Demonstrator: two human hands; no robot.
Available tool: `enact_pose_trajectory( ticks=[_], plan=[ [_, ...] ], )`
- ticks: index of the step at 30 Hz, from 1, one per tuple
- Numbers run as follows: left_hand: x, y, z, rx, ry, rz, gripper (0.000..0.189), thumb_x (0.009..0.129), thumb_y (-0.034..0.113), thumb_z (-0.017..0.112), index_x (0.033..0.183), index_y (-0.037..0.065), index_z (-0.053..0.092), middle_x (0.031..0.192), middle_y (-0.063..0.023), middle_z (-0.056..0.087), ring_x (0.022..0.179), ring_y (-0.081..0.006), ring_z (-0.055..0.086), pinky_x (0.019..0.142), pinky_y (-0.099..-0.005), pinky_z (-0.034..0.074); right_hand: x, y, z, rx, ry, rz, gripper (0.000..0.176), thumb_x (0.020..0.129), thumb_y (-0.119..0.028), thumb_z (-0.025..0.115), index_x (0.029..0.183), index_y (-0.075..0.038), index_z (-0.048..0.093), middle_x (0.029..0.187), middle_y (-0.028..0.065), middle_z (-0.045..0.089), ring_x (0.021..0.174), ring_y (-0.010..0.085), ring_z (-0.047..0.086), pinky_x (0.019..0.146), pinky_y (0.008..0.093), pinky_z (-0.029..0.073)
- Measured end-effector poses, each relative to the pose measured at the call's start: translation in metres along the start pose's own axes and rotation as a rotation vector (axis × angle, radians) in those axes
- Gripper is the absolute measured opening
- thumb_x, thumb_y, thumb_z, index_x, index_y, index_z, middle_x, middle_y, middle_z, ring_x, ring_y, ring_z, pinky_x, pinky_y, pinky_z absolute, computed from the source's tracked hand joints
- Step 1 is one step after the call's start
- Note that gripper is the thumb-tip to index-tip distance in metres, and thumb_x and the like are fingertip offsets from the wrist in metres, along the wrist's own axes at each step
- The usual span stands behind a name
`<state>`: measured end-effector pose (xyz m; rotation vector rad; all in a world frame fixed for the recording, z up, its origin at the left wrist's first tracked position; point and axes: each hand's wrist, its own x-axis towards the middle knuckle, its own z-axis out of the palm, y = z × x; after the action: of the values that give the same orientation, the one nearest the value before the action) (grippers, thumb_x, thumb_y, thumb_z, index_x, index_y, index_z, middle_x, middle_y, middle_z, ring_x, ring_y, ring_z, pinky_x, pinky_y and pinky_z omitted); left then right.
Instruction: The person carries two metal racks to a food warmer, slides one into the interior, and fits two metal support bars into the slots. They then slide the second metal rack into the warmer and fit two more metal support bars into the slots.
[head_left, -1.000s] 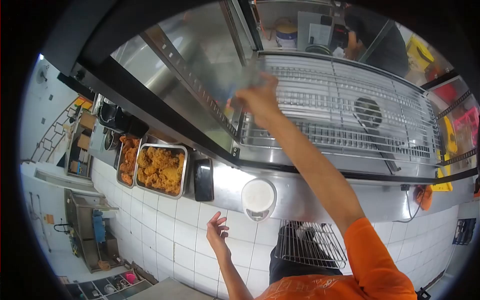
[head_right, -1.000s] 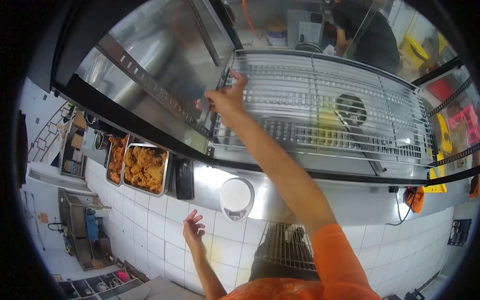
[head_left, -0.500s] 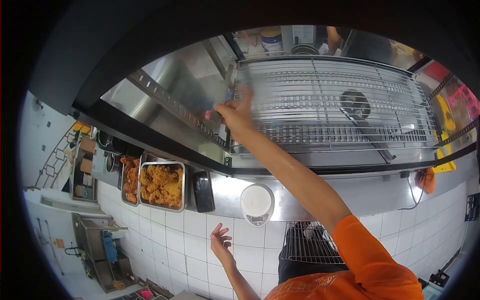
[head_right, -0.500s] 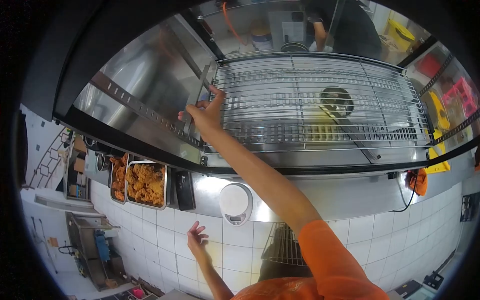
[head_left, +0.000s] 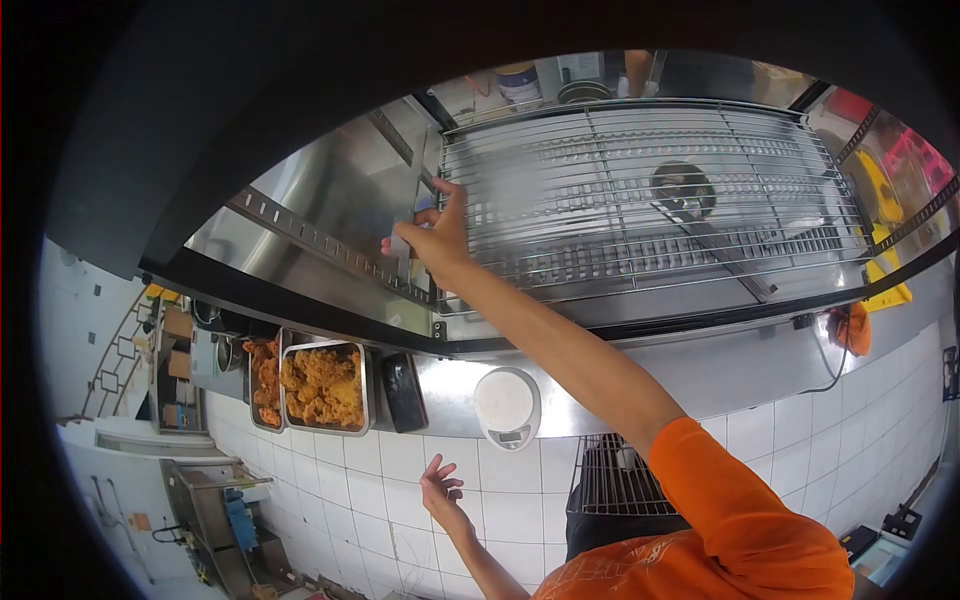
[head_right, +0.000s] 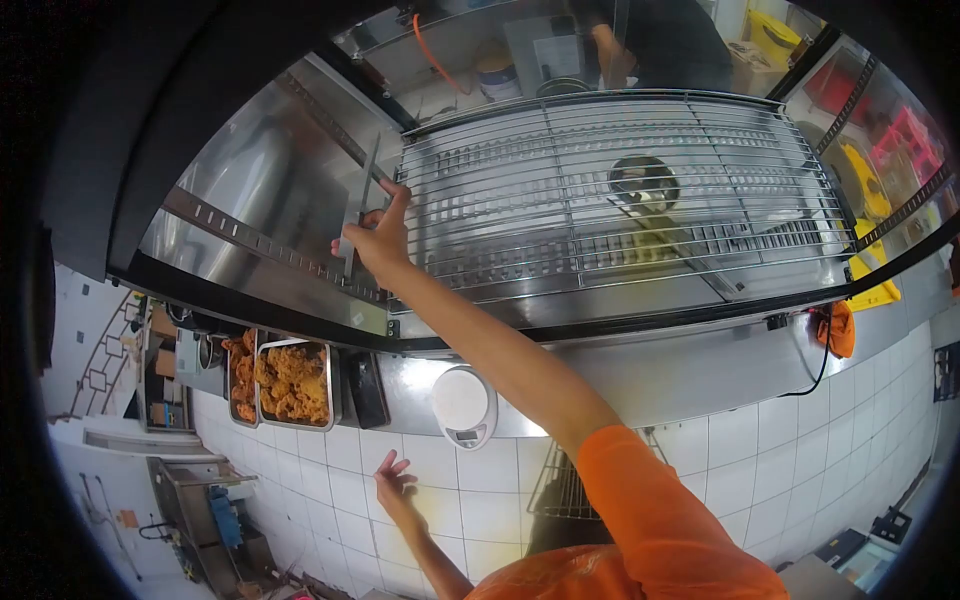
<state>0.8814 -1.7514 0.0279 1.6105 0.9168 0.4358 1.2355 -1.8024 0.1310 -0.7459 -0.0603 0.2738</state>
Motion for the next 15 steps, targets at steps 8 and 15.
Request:
enact_pose_trajectory(
  ticks=[8, 15],
  plan=[
    [0.010, 0.017, 0.019, 0.189, -0.154, 0.123, 0.053, 0.100, 0.043, 0.028, 0.114, 0.003, 0.060, 0.087, -0.0063, 0.063, 0.063, -0.0094, 0.050, 0.053, -0.0209, 0.036, 0.000, -0.001, -0.039, -0.765, 0.194, -0.539, 0.082, 0.072, -0.007, 0.075, 0.134, -0.006, 0.020, 0.099, 0.0130, 0.054, 0.073, 0.0182, 0.060, 0.067, 0.0302, 0.052],
    [-0.024, 0.090, 0.182, 0.265, -0.905, 0.401, 0.028, 0.098, 0.023, 0.044, 0.110, 0.005, 0.060, 0.096, -0.0077, 0.066, 0.077, -0.0177, 0.061, 0.070, -0.0292, 0.050, -0.154, -0.096, -0.135, -0.875, 0.391, -0.882, 0.052, 0.077, 0.000, 0.065, 0.124, -0.002, 0.043, 0.116, 0.0117, 0.048, 0.094, 0.0212, 0.054, 0.078, 0.0304, 0.047]
  ],
)
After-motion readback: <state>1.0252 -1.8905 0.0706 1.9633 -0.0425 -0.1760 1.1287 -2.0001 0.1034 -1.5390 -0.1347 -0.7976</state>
